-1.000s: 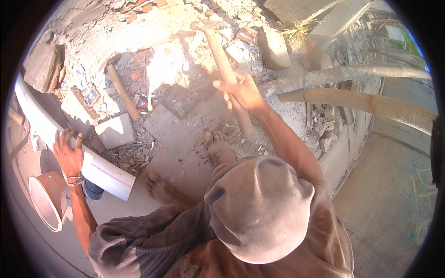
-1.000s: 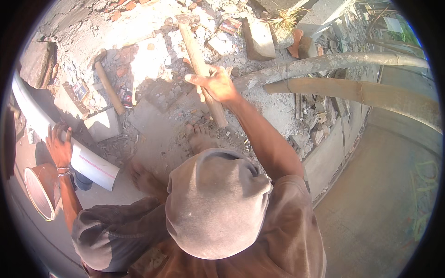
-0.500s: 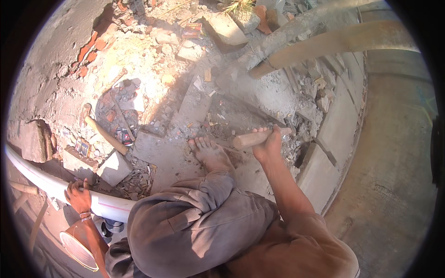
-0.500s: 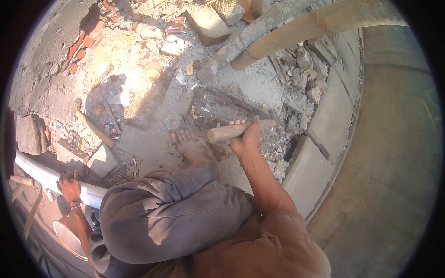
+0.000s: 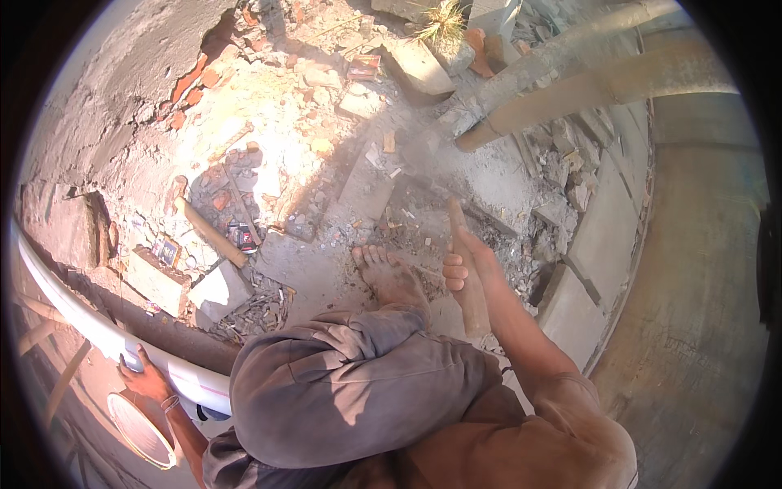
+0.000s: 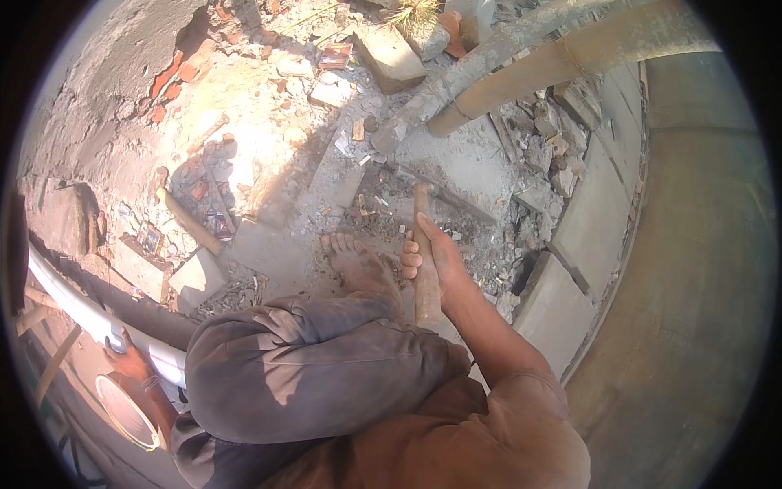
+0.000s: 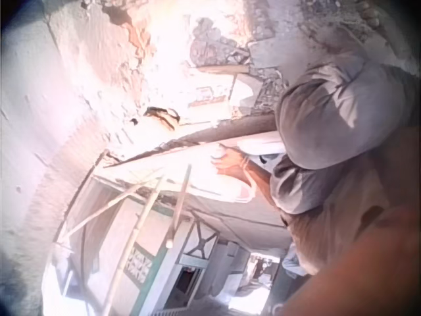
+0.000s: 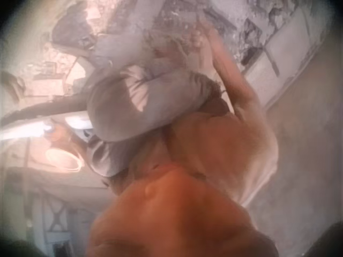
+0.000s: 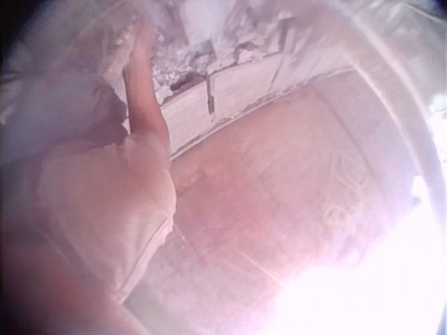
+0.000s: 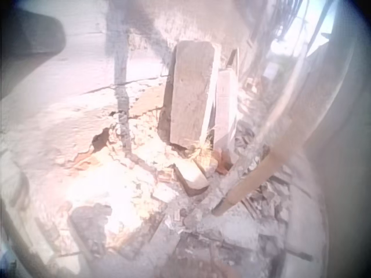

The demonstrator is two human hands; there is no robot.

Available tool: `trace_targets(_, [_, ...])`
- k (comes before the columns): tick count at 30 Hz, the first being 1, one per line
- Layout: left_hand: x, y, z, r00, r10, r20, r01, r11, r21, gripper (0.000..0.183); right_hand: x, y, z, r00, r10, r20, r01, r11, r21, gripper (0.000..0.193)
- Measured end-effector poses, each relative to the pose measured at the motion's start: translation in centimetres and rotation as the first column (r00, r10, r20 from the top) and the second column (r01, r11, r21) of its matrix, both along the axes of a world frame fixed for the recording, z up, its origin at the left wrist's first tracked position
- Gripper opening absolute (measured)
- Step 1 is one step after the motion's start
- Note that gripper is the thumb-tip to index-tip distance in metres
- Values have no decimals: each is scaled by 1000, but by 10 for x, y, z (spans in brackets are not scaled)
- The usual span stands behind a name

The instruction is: The person fits together PVC pipes and elbow joints, then uses a hammer and their hands to clear debris and position large tiles over a hole in the concrete floor.

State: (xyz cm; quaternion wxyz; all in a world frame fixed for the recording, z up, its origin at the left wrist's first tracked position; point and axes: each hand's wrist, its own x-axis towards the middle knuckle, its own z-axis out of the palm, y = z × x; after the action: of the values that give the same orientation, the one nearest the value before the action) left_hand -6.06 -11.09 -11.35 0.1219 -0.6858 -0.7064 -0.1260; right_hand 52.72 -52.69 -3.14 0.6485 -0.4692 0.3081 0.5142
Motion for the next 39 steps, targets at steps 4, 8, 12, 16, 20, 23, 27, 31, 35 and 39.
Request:
trace_targets(4, [3, -11, -30, 860, 96, 501, -1, 983, -186, 97, -8, -9, -53, 821, -544, 172, 569, 800, -190, 35])
trace_targets(8, [43, -23, -51, 872, 178, 456, -21, 945, -328, 103, -35, 60, -76, 995, -28, -92, 19, 995, -94, 29])
trace_targets(12, [15, -19, -52, 907, 7, 420, 104, 965, -242, 100, -26, 41, -76, 993, 109, -36, -109, 994, 0, 28])
trace_targets(16, [32, -26, -51, 923, -94, 374, 177, 965, -193, 99, -10, -16, -72, 971, -236, 34, 238, 966, -104, 27])
trace_targets(20, [33, -27, -49, 938, -72, 340, 144, 971, -190, 97, -22, 33, -98, 856, -489, 165, 515, 786, -342, 30])
trace_targets(23, [86, -44, -33, 998, -16, 55, 19, 998, -57, 94, -52, 68, -76, 985, -20, -173, 25, 999, 26, 30])
trace_targets(27, [99, -23, 5, 946, -318, 65, 304, 939, 163, 90, -5, 15, -77, 994, 68, -88, -65, 997, 38, 29])
trace_targets(31, [103, -18, 53, 923, -365, 120, 352, 928, 122, 80, -2, -12, -64, 964, -254, 78, 259, 964, -60, 27])
trace_targets(35, [156, -32, 80, 916, -360, 179, 335, 929, 156, 77, -32, 77, -83, 911, -403, 93, 412, 866, -282, 27])
trace_targets(39, [217, -28, 99, 753, -581, 309, 554, 813, 179, 68, -34, 77, -52, 987, 7, -161, -8, 1000, -8, 22])
